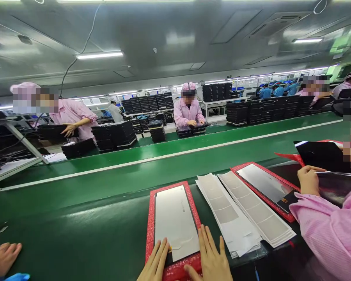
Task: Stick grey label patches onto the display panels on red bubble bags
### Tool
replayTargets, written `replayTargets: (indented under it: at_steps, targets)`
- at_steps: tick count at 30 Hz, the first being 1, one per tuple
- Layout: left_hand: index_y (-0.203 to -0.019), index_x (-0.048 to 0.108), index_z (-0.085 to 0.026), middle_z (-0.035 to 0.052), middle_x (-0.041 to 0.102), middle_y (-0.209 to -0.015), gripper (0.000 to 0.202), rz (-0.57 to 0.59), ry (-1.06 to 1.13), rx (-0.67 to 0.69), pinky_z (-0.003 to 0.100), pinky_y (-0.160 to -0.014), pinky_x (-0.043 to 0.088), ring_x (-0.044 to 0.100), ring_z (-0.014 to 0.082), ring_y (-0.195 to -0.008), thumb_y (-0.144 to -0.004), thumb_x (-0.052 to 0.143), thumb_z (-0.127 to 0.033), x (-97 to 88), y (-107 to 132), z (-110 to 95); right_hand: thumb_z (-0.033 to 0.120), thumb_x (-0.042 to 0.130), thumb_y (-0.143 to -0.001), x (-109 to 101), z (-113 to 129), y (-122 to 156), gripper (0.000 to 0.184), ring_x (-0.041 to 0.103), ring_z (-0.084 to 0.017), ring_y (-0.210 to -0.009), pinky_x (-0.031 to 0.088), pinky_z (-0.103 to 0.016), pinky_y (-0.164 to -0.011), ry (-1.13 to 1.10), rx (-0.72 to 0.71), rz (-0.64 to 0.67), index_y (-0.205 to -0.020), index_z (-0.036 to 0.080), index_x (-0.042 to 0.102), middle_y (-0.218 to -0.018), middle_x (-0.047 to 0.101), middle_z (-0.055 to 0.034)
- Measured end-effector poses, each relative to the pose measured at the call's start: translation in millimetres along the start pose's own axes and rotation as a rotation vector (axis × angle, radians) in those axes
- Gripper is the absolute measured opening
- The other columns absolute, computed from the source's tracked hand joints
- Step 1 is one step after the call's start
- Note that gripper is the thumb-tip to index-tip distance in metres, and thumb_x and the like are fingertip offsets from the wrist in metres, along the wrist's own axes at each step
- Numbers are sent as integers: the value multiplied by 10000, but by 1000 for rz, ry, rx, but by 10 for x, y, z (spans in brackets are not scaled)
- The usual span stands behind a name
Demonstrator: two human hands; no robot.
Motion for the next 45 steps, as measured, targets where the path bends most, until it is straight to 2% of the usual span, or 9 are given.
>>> replayTargets:
  at_steps: [5,11,17,21,26,32,35,40,45]
  targets:
    - [-1108,564,-178,109,547,-1227,463,20,377,-384,362,-879,495,534,246,-1100,-794,466,-503,-243,-169,525,574,318,-819,-59,287,-110,718,432,-284,-1174,308,-458,-952,-9,-94,-44,-1363,107,290,-1319,413,-134]
    - [-1009,571,-144,89,644,-991,471,118,709,-685,293,-596,527,622,187,-745,-745,515,-531,-145,-362,899,321,327,-883,-79,727,-195,414,453,-139,-1154,178,-346,-1077,-137,-357,-197,-1227,153,483,-1207,548,-15]
    - [-1062,552,-123,113,637,-1013,602,85,762,-733,281,-533,496,612,154,-610,-651,598,-562,-122,-370,964,482,349,-861,-40,216,-69,679,493,-227,-1132,70,-467,-1089,-135,-180,25,-1383,75,199,-1300,422,-127]
    - [-1115,527,-123,97,637,-980,669,47,812,-775,281,-549,496,606,146,-599,-616,631,-557,-84,-375,1068,491,338,-865,113,-7,92,719,446,-299,-1169,224,-607,-996,-166,-5,153,-1404,152,4,-1346,328,-104]
    - [-819,642,-142,34,651,-709,463,54,767,-763,253,-575,467,580,150,-592,-647,597,-570,-35,-451,1158,495,257,-884,304,-157,210,623,321,-313,-1251,275,-672,-929,-251,177,425,-1393,160,124,-1380,244,-64]
    - [-692,632,-191,14,658,-691,385,-51,580,-699,260,-636,441,587,173,-640,-724,513,-556,-202,-506,1193,485,274,-884,235,-376,184,583,281,-287,-1276,231,-653,-968,-287,261,432,-1390,210,186,-1387,268,-42]
    - [-752,625,-192,25,686,-774,415,-9,599,-775,269,-675,456,624,198,-703,-710,497,-584,-245,-389,1493,490,279,-882,216,-714,177,561,254,-275,-1293,228,-647,-977,-252,332,356,-1375,225,243,-1390,291,-36]
    - [-838,586,-199,30,706,-709,427,86,467,-972,309,-648,467,651,254,-725,-700,463,-584,-386,42,2435,500,304,-874,217,-1375,71,531,278,-269,-1288,299,-605,-969,-258,457,190,-1316,211,356,-1355,382,-53]
    - [-975,568,-154,109,692,-857,401,182,58,-981,402,-746,471,637,316,-846,-685,459,-407,-522,358,2978,458,356,-872,409,-1546,-16,514,353,-233,-1252,367,-453,-1007,-362,473,115,-1242,114,453,-1300,452,-105]
Point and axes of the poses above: each hand's wrist, its own y-axis away from the middle knuckle, its own x-axis out of the palm, z = x × y, the point moved 7 cm from there along -y, towards the middle knuckle
